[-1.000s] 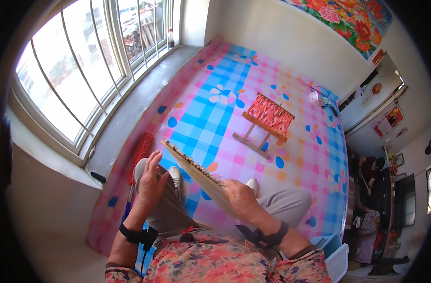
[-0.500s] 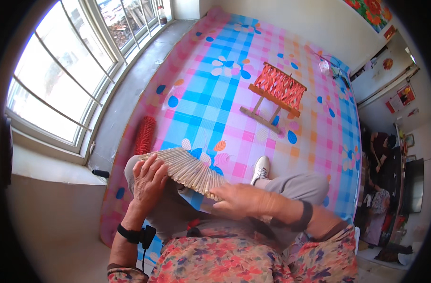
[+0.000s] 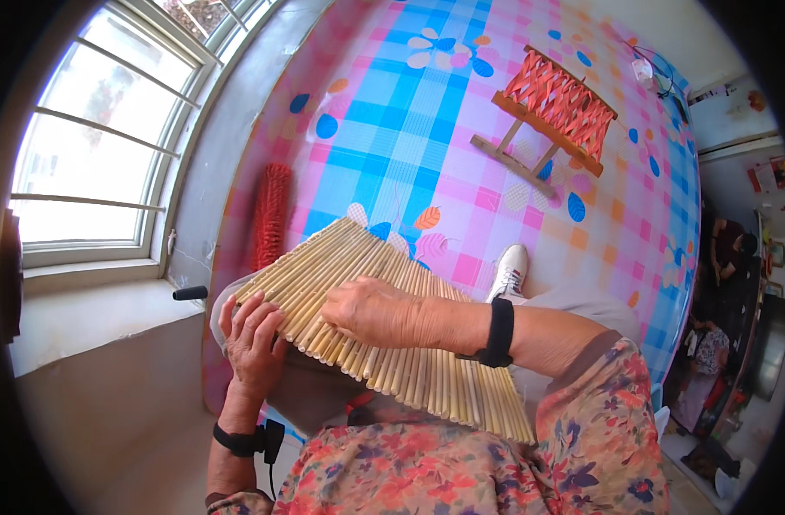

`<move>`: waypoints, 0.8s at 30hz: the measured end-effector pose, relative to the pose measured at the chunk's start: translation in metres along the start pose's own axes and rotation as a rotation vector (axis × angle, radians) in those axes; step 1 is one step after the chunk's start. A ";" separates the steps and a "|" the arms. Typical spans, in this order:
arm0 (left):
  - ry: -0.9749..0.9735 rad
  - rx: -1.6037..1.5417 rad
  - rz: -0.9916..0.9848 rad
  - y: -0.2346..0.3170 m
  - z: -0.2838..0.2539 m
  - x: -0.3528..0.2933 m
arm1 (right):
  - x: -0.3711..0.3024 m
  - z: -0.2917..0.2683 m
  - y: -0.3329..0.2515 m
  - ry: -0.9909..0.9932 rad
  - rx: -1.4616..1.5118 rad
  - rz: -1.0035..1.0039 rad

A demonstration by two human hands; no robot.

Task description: The person sits on a colorful mat and weaves a bamboo mat by hand, threading white string through the bamboo slats. They repeatedly pull the string tight, adjust the slats, and use scissors to cut the string.

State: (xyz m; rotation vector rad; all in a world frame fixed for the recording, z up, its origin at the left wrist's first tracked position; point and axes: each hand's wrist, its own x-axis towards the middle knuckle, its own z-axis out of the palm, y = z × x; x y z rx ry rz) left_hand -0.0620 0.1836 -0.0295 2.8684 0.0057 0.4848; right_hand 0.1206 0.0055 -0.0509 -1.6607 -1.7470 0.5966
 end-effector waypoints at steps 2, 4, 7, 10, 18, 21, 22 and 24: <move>-0.010 -0.011 -0.004 0.001 0.001 0.000 | 0.001 0.004 0.002 0.022 0.010 -0.006; -0.037 -0.023 0.003 0.001 0.003 0.002 | 0.004 0.003 0.003 0.042 0.032 -0.028; -0.061 0.014 0.004 0.003 0.005 0.005 | 0.006 -0.010 0.003 0.006 0.292 0.085; -0.051 0.068 -0.005 0.006 0.009 0.009 | 0.001 -0.031 0.004 -0.129 0.745 0.381; -0.049 0.070 -0.035 0.010 0.009 0.011 | 0.008 -0.016 0.000 -0.008 -0.074 -0.058; -0.041 0.057 -0.046 0.010 0.009 0.011 | 0.008 -0.009 0.003 0.066 -0.092 -0.143; -0.036 0.053 -0.047 0.010 0.009 0.012 | 0.009 -0.007 0.004 0.065 -0.108 -0.150; -0.029 0.035 -0.035 0.009 0.009 0.012 | 0.009 -0.010 0.005 0.077 -0.015 -0.122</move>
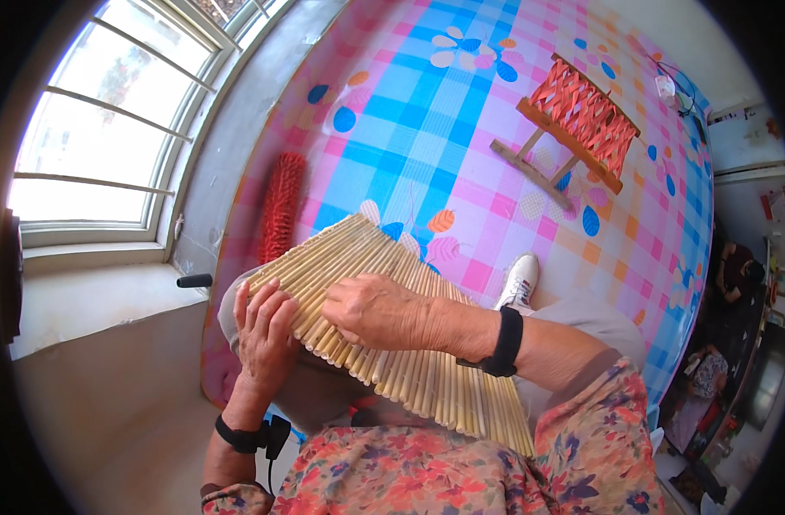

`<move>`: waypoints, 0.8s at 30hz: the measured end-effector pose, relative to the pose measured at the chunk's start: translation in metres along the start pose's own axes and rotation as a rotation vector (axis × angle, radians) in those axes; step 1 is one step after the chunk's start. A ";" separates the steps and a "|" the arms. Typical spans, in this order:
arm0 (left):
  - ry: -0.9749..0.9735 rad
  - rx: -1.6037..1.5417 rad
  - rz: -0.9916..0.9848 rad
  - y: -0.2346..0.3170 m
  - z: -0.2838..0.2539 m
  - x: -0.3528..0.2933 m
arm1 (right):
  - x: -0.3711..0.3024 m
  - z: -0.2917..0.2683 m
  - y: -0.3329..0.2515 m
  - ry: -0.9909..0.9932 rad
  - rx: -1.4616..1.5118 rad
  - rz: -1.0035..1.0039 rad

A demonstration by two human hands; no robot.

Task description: The person sits on a colorful mat and weaves a bamboo mat by hand, threading white string through the bamboo slats. They repeatedly pull the string tight, adjust the slats, and use scissors to cut the string.

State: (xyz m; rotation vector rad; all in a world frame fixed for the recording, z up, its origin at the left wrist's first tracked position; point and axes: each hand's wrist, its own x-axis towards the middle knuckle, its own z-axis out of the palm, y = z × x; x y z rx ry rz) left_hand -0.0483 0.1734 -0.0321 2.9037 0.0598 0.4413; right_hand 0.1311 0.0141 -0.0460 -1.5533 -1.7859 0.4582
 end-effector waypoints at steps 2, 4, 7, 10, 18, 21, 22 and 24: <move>0.002 -0.024 0.021 -0.001 -0.002 -0.002 | 0.001 -0.004 0.000 -0.027 0.146 0.094; 0.012 -0.070 0.047 -0.001 -0.004 -0.004 | -0.001 -0.010 -0.001 -0.109 0.355 0.271; 0.021 -0.114 0.076 -0.001 -0.007 -0.005 | -0.001 -0.016 -0.001 -0.179 0.581 0.419; 0.035 -0.125 0.089 -0.002 -0.009 -0.003 | 0.001 -0.017 -0.001 -0.215 0.638 0.429; -0.053 -0.229 0.134 -0.009 -0.016 0.007 | -0.010 -0.020 -0.005 -0.058 0.560 0.367; -0.083 -0.245 0.151 -0.011 -0.018 0.008 | -0.021 -0.029 -0.005 -0.148 0.501 0.390; -0.087 -0.248 0.155 -0.012 -0.019 0.009 | -0.026 -0.034 -0.005 -0.208 0.485 0.429; -0.099 -0.257 0.165 -0.013 -0.019 0.010 | -0.036 -0.043 -0.004 -0.181 0.395 0.414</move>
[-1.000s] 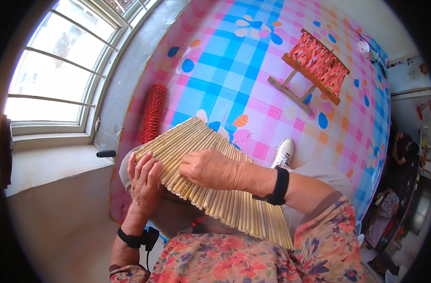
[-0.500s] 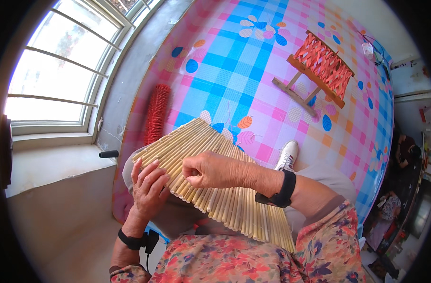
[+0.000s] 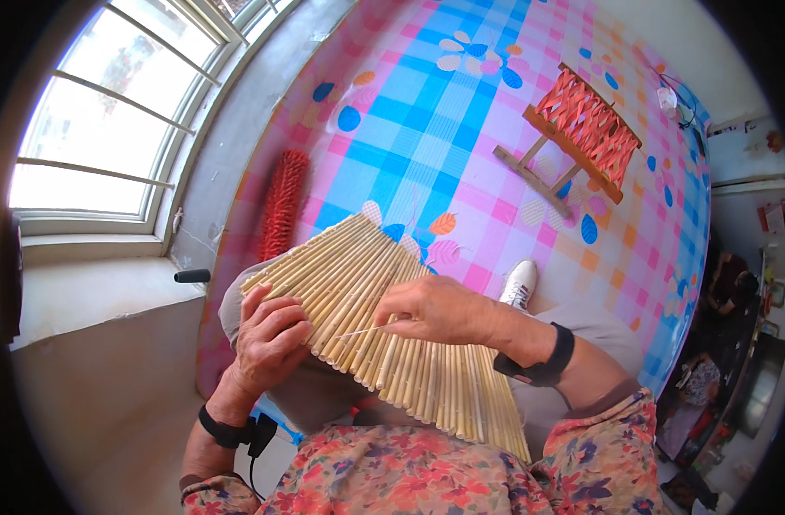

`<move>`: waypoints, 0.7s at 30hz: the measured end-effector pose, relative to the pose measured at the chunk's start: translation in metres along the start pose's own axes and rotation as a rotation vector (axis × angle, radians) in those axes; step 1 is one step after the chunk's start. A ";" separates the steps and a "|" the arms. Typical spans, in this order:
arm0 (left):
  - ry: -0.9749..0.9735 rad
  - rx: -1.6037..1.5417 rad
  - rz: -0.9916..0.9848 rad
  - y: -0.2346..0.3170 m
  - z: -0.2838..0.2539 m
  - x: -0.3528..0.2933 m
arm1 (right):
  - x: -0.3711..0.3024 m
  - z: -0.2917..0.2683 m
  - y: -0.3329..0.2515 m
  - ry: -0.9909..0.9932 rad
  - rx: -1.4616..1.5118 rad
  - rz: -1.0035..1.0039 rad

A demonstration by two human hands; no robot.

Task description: The person sits on a colorful mat and weaves a bamboo mat by hand, threading white string through the bamboo slats. They repeatedly pull the string tight, adjust the slats, and use scissors to cut the string.

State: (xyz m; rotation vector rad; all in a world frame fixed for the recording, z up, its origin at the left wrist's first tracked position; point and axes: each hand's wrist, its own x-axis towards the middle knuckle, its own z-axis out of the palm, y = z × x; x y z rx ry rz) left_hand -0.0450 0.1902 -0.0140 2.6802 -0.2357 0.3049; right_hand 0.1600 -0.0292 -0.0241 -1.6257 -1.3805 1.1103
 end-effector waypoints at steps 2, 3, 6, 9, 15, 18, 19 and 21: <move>-0.006 0.001 0.008 0.000 0.000 0.000 | -0.010 -0.009 0.002 0.045 -0.111 -0.019; -0.008 0.008 0.012 0.000 0.000 0.000 | -0.015 -0.015 0.003 0.070 -0.179 -0.031; 0.000 0.014 0.012 0.002 0.001 0.000 | -0.026 -0.028 0.005 0.138 -0.310 -0.036; 0.011 0.037 0.006 0.003 0.003 0.000 | -0.037 -0.036 0.002 0.148 -0.346 0.000; 0.034 0.067 -0.021 0.006 0.009 0.005 | -0.049 -0.044 -0.004 0.241 -0.169 0.125; 0.042 0.054 -0.024 0.006 0.010 0.006 | -0.047 -0.050 -0.002 0.338 -0.273 0.099; 0.045 0.052 -0.024 0.006 0.010 0.007 | -0.047 -0.053 -0.001 0.383 -0.268 0.098; 0.053 0.059 -0.027 0.006 0.010 0.006 | -0.045 -0.059 0.000 0.439 -0.058 0.187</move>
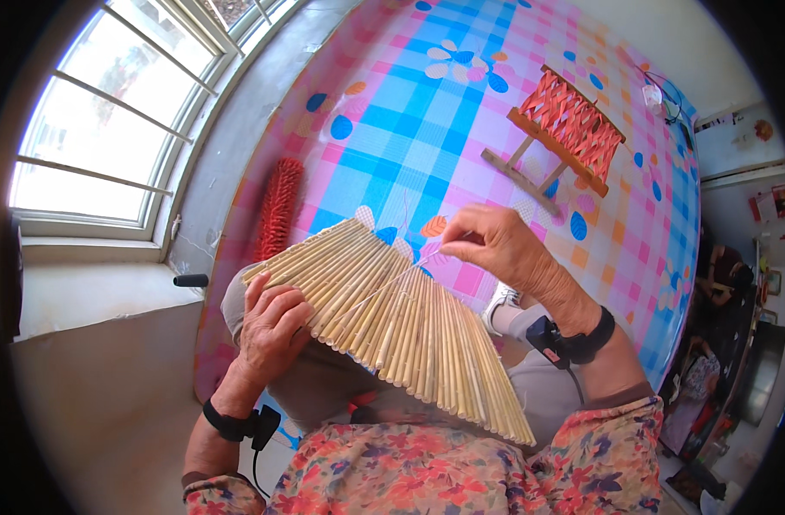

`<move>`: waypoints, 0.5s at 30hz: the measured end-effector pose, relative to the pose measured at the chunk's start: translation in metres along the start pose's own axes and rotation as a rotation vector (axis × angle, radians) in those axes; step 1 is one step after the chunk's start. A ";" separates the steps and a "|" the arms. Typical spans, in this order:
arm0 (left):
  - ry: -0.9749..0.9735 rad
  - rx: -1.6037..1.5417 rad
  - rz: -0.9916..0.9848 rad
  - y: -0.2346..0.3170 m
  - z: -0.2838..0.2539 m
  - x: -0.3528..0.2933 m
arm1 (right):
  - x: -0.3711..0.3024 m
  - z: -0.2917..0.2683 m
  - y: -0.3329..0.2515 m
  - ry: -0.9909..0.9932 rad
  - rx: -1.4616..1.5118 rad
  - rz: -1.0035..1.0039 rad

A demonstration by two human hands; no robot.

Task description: The person sits on a colorful mat and weaves a bamboo mat by hand, threading white string through the bamboo slats. They repeatedly pull the string tight, adjust the slats, and use scissors to cut the string.

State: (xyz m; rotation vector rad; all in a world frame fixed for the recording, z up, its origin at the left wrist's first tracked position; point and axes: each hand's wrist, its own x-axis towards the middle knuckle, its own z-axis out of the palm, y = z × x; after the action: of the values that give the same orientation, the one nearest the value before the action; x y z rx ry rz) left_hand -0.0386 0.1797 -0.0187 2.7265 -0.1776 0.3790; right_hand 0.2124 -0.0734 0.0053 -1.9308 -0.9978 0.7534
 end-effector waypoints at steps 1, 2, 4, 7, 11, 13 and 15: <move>0.003 0.005 -0.005 0.000 0.000 0.000 | 0.003 -0.002 0.000 0.013 0.097 0.084; 0.009 0.001 -0.002 0.000 0.000 0.000 | 0.005 -0.004 -0.001 -0.015 0.311 0.188; 0.012 -0.005 -0.011 -0.001 0.001 0.000 | 0.010 -0.004 -0.005 0.027 0.440 0.214; 0.015 -0.007 -0.017 -0.001 0.001 -0.001 | 0.023 0.010 -0.012 0.026 0.734 0.157; 0.001 0.015 -0.021 -0.001 0.000 -0.001 | 0.040 0.042 -0.024 0.019 1.116 0.128; 0.000 0.019 -0.031 -0.002 0.000 -0.002 | 0.045 0.050 -0.030 -0.022 1.129 0.090; 0.007 0.024 -0.034 -0.002 0.001 -0.002 | 0.053 0.052 -0.033 -0.055 1.052 0.001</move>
State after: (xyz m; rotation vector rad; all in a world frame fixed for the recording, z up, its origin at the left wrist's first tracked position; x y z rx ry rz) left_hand -0.0402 0.1810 -0.0207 2.7480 -0.1252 0.3840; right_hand 0.1862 0.0036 0.0013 -0.9914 -0.4462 1.0526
